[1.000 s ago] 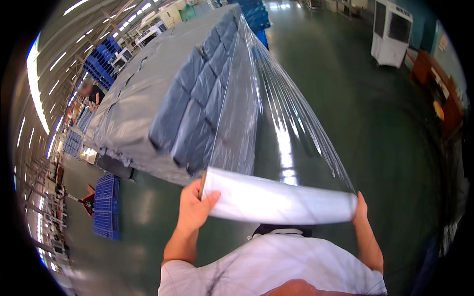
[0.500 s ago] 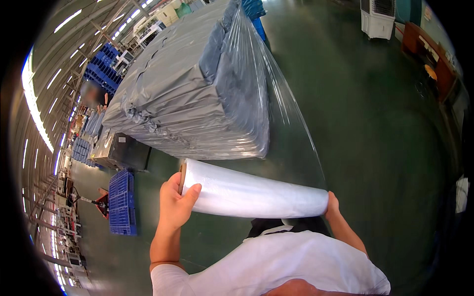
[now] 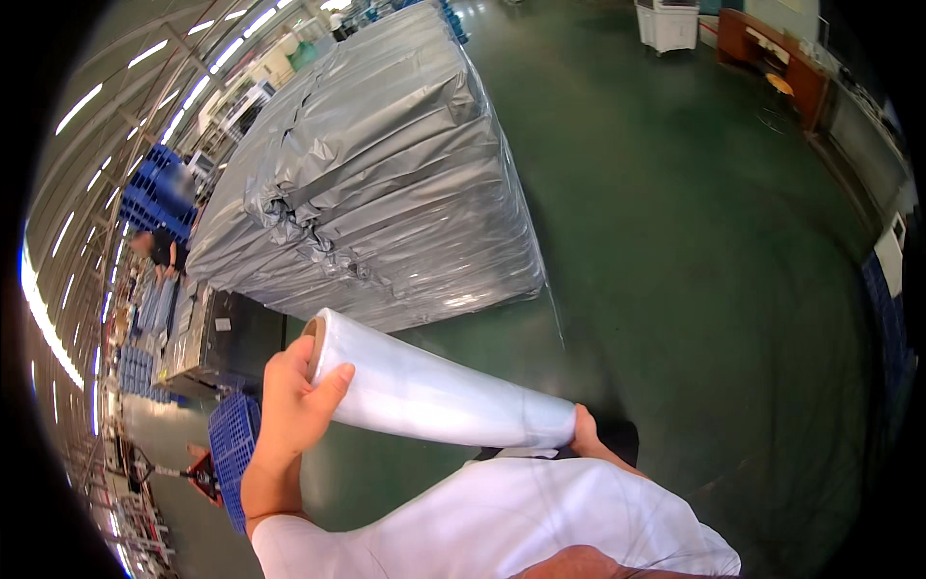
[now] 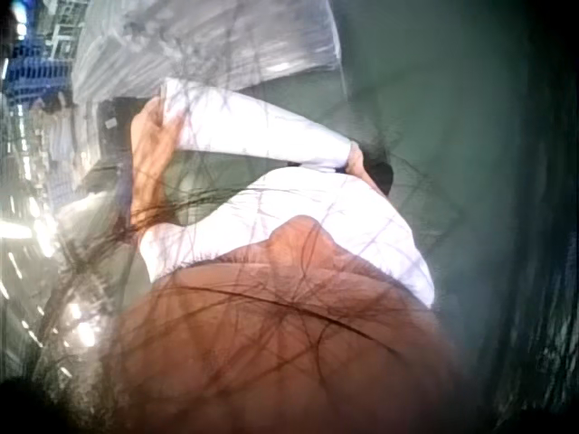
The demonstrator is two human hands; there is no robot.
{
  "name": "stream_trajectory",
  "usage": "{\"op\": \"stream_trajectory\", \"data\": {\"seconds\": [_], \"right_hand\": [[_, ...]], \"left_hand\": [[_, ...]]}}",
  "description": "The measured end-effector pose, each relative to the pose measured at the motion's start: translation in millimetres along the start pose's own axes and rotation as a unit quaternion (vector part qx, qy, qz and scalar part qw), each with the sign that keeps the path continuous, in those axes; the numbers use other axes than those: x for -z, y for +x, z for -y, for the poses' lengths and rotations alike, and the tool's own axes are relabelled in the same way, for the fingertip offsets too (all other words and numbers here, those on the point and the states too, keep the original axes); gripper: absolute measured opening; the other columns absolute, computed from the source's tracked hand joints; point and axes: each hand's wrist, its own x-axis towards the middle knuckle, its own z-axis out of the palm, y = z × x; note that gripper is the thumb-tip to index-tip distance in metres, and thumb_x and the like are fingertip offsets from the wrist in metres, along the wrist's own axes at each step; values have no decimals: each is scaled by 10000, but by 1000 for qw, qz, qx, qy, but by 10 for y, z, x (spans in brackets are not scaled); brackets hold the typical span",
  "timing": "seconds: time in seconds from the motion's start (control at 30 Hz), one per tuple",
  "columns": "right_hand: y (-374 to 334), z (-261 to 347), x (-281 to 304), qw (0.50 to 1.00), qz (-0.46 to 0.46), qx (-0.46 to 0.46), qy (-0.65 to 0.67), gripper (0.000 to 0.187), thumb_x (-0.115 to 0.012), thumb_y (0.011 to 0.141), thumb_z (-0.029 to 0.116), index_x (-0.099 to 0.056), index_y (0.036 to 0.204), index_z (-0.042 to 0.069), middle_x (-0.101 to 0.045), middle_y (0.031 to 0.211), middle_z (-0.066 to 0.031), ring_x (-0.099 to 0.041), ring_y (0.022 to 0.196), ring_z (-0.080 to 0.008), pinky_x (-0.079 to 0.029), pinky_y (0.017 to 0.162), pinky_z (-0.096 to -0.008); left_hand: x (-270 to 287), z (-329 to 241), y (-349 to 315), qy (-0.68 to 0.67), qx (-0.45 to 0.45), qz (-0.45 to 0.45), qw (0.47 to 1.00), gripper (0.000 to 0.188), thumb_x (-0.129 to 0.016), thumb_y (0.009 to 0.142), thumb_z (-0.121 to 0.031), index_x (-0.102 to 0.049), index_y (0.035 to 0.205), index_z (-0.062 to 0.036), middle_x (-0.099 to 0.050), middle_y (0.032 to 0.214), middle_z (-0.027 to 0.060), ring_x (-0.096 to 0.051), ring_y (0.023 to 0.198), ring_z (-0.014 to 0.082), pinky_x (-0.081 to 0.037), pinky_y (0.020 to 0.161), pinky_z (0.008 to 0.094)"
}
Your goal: The person wraps a large stack of grey items on a blue pallet with clear plastic wrap, circling the load multiple times to secure it. After finishing, the person uses a manual pallet jack to lift and move the wrapped pallet across the warehouse floor.
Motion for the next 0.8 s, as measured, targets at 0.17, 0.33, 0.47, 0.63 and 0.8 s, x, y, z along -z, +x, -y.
{"op": "stream_trajectory", "data": {"seconds": [0.17, 0.33, 0.47, 0.63, 0.8], "right_hand": [[30, -573, -501, 1000, -30, -1, 1, 366, -478, 807, 340, -572, 909, 2, -582, 900, -103, -538, 835, -242, -437, 712, -379], [-169, -855, -641, 938, -170, 253, 165, 410, -442, 823, 387, -551, 945, 12, -557, 909, -99, -524, 828, -221, -426, 768, -366], [-1045, -1234, -521, 904, -183, 331, 199, 571, -407, 848, 473, -485, 1098, -34, -538, 1077, -134, -514, 986, -241, -383, 885, -350], [-2287, -2270, -831, 892, -242, 354, 145, 617, -385, 842, 551, -545, 1003, -22, -585, 957, -109, -554, 885, -211, -417, 816, -325], [-2992, -3400, -2098, 869, -278, 394, 108, 503, -369, 886, 463, -558, 912, -2, -594, 861, -77, -561, 802, -170, -434, 733, -297]], "left_hand": [[343, 896, 113, -45, -56, 28, 997, 209, -634, 720, -137, -532, 742, 44, -542, 618, 60, -471, 582, 81, -393, 516, 253], [375, 1921, 462, -181, -75, 153, 969, 206, -622, 755, -141, -567, 860, 27, -565, 738, 12, -488, 649, 74, -398, 559, 241], [172, 2993, 584, -407, 14, 310, 859, 283, -564, 813, -282, -596, 858, -5, -574, 726, 9, -505, 641, 74, -405, 575, 235], [176, 4068, 427, -577, 156, 407, 691, 315, -474, 865, -264, -604, 936, 14, -631, 872, 80, -591, 760, 151, -458, 713, 284], [934, 5303, 466, -572, 125, 479, 654, 307, -530, 825, -190, -554, 1005, 58, -610, 932, 117, -578, 839, 161, -450, 755, 280]]}}
